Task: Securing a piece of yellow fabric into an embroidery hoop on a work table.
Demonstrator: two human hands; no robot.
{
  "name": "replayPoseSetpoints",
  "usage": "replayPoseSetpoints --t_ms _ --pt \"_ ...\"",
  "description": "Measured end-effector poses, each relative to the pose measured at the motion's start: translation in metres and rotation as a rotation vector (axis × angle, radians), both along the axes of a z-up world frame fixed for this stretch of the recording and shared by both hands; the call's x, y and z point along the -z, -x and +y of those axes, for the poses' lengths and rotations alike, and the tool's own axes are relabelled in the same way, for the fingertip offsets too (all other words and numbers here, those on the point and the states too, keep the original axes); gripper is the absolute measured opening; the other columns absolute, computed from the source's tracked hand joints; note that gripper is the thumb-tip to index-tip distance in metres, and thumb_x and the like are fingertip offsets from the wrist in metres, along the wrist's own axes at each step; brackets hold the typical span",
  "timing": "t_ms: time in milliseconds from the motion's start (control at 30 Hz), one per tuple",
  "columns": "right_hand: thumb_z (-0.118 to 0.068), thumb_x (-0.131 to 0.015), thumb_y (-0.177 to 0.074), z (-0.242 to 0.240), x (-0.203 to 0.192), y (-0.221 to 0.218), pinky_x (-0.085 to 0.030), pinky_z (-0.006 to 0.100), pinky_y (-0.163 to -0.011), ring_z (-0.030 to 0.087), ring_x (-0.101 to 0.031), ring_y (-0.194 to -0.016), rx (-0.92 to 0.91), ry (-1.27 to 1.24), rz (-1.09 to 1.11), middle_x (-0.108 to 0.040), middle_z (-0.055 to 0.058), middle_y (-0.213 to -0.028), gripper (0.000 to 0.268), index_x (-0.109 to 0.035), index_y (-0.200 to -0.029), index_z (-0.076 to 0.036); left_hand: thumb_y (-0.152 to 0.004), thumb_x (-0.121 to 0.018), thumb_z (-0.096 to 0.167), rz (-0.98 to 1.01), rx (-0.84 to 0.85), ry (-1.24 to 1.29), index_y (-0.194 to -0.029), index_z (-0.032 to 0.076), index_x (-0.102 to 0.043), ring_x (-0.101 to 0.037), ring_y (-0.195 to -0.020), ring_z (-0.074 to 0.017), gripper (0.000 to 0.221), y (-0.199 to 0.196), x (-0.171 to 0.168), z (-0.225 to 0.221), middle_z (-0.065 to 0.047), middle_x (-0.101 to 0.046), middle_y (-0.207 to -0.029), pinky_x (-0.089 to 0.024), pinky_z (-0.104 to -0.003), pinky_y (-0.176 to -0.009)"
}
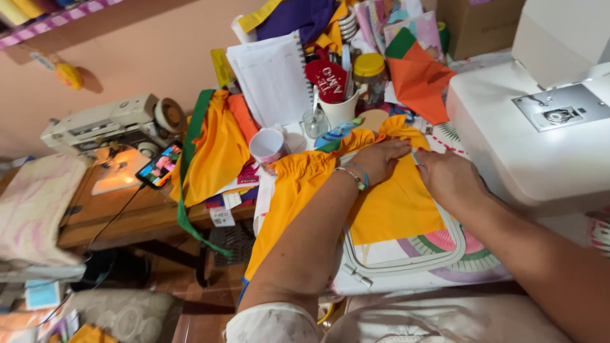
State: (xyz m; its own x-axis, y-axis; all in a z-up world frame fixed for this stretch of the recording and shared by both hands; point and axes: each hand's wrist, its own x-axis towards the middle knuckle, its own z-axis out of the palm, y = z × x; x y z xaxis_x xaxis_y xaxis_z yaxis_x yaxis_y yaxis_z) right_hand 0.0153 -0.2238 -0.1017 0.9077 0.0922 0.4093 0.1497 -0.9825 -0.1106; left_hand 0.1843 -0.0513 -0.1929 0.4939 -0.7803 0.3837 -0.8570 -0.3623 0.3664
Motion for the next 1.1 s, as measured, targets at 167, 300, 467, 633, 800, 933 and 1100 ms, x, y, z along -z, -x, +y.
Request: replayPoseSetpoints --t_ms 167,300,467,633,800,933,1100 --pt "-0.038 -0.057 -0.098 -0.011 0.032 -0.01 -0.053 0.047 -0.106 0.026 -0.077 -0.095 0.046 0.167 -0.007 -0.079 0.006 -0.106 0.042 -0.068 -0.135 -0.021 -0.1 -0.05 0.038 -0.097 -0.329 -0.29 -0.153 0.025 -0.049 -0.052 -0.142 -0.0221 0.054 0.044 -0.038 0.082 0.003 -0.055 -0.154 -0.047 -0.037 -0.118" --pt "-0.042 -0.054 -0.097 -0.013 0.042 -0.004 -0.044 0.051 -0.114 0.026 -0.067 -0.125 0.039 0.068 0.023 -0.064 0.003 -0.146 0.057 -0.056 -0.15 -0.022 -0.101 -0.037 0.05 -0.223 -0.63 -0.461 -0.145 0.013 -0.055 -0.065 -0.121 -0.0303 0.06 0.077 -0.039 0.112 -0.01 -0.068 -0.131 -0.05 -0.044 -0.105" --pt "-0.041 -0.062 -0.091 -0.011 0.018 0.031 -0.034 0.057 -0.119 0.033 -0.052 -0.143 -0.066 0.084 0.063 -0.049 0.012 -0.161 0.066 -0.053 -0.15 -0.013 -0.101 -0.04 0.046 -0.162 -0.757 -0.352 -0.138 0.014 -0.063 -0.07 -0.11 -0.0338 0.053 0.104 -0.063 0.108 -0.011 -0.071 -0.12 -0.056 -0.044 -0.096" --pt "-0.05 -0.053 -0.094 -0.021 0.02 0.055 -0.026 0.055 -0.123 0.026 -0.042 -0.151 -0.112 0.119 0.139 -0.044 0.009 -0.164 0.067 -0.051 -0.149 -0.012 -0.099 -0.045 0.047 -0.187 -0.82 -0.323 -0.13 0.015 -0.067 -0.071 -0.106 -0.0346 0.05 0.107 -0.064 0.102 -0.01 -0.071 -0.12 -0.058 -0.045 -0.093" --pt "-0.048 -0.051 -0.096 -0.021 0.02 0.064 -0.02 0.057 -0.124 0.023 -0.04 -0.152 -0.168 0.105 0.141 -0.046 0.008 -0.161 0.065 -0.05 -0.149 -0.012 -0.097 -0.044 0.042 -0.197 -0.813 -0.433 -0.132 0.016 -0.068 -0.071 -0.106 -0.0349 0.049 0.121 -0.095 0.094 -0.009 -0.072 -0.122 -0.059 -0.045 -0.09" --pt "-0.052 -0.052 -0.094 -0.024 0.035 0.061 -0.017 0.059 -0.124 0.023 -0.036 -0.153 -0.188 0.09 0.167 -0.045 0.008 -0.161 0.07 -0.048 -0.15 -0.012 -0.098 -0.041 0.039 -0.198 -0.817 -0.447 -0.133 0.016 -0.068 -0.072 -0.104 -0.0353 0.05 0.114 -0.081 0.099 -0.009 -0.072 -0.122 -0.06 -0.046 -0.089" --pt "-0.046 -0.062 -0.09 -0.024 0.012 0.085 -0.016 0.058 -0.124 0.022 -0.039 -0.151 -0.316 0.03 -0.039 -0.058 0.003 -0.149 0.052 -0.066 -0.132 -0.016 -0.102 -0.042 0.043 -0.289 -0.862 -0.353 -0.134 0.02 -0.068 -0.072 -0.105 -0.035 0.047 0.114 -0.076 0.097 -0.009 -0.072 -0.119 -0.059 -0.045 -0.09"
